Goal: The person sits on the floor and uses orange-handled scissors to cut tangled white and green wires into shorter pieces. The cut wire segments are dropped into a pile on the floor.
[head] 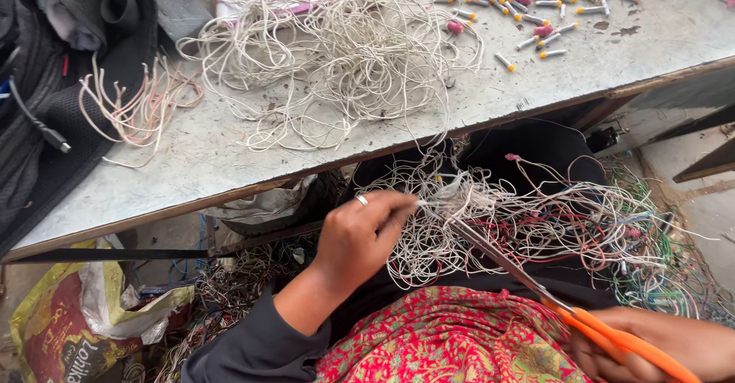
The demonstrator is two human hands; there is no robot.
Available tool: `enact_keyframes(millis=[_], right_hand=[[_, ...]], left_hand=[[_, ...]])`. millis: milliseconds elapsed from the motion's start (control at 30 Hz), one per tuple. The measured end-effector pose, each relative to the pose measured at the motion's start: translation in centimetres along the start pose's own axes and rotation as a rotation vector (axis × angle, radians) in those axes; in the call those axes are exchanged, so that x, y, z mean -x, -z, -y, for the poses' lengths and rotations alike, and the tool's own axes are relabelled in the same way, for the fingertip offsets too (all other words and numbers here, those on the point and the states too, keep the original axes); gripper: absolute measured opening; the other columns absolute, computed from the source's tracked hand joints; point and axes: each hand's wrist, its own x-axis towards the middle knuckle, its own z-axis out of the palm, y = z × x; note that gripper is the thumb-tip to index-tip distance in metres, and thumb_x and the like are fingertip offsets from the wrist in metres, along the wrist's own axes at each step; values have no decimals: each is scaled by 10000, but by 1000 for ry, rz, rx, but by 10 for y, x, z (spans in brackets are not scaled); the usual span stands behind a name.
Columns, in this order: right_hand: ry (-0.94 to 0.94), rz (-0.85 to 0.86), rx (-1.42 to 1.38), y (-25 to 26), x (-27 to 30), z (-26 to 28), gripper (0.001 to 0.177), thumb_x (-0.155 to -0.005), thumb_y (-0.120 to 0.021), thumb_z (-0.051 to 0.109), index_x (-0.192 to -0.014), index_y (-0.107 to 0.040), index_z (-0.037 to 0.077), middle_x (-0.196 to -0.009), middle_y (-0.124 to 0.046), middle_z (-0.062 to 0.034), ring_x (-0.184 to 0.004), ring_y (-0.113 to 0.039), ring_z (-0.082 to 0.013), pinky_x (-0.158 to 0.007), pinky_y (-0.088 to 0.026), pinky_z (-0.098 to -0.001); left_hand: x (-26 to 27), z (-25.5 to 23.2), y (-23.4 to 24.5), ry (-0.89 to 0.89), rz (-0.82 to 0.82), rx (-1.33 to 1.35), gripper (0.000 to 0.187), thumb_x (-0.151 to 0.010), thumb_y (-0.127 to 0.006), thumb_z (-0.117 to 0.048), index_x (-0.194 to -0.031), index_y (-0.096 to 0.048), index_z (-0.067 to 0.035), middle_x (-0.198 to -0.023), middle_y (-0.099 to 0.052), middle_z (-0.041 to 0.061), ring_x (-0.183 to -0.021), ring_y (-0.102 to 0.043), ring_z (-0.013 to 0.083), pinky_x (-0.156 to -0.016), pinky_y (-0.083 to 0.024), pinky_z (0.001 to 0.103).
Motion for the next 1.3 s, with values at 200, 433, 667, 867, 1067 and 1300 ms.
enact_keyframes(millis=[200,433,667,867,1067,1300], right_hand=[[69,156,21,11,0,-2,657,-973,-508,632,-912,-618,-12,-712,-525,-6,-639,-487,-73,-630,-371,-219],[103,-90,260,7,-20,-26,686,-869,-767,477,-1386,-527,94,-1091,-648,-19,-979,-565,-106,-872,-519,-277],[238,-50,-29,3,-27,-38,968,-827,-742,605,-1553,-344,104,-1365,-573,-112,-1223,-563,-162,-1031,-468,-321],[111,-126,-262,3,-39,-58,1214,-645,-729,730,-1635,-273,194,-1162,-587,-58,-851,-571,-134,-685,-470,-277],[83,-69,-142,-2,-33,-38,819,-828,-821,489,-1425,-415,101,-983,-568,-54,-748,-535,-103,-592,-431,-247],[209,0,283,24,0,-38,314,-960,-611,310,-1076,-629,18,-1033,-667,-10,-936,-627,-68,-810,-570,-259]], left_hand=[[1,0,-3,56,26,50,99,-969,-739,-109,-1043,-685,-71,-936,-754,66,-813,-758,237,-672,-583,330],[-4,-6,3,-59,-33,-39,127,-858,-822,-118,-959,-750,-89,-942,-666,72,-861,-667,248,-746,-529,357],[1,-13,-4,-93,17,19,132,-861,-842,-163,-942,-757,-101,-945,-679,51,-843,-676,224,-740,-548,346],[6,-19,-10,-136,28,72,136,-869,-841,-171,-959,-757,-114,-936,-676,36,-824,-688,223,-728,-562,343],[3,-15,-10,-94,24,46,128,-864,-838,-147,-948,-752,-102,-946,-691,52,-783,-695,215,-677,-558,335],[-1,0,1,-47,-44,-21,112,-855,-821,-100,-939,-748,-87,-953,-682,66,-762,-691,217,-642,-555,323]])
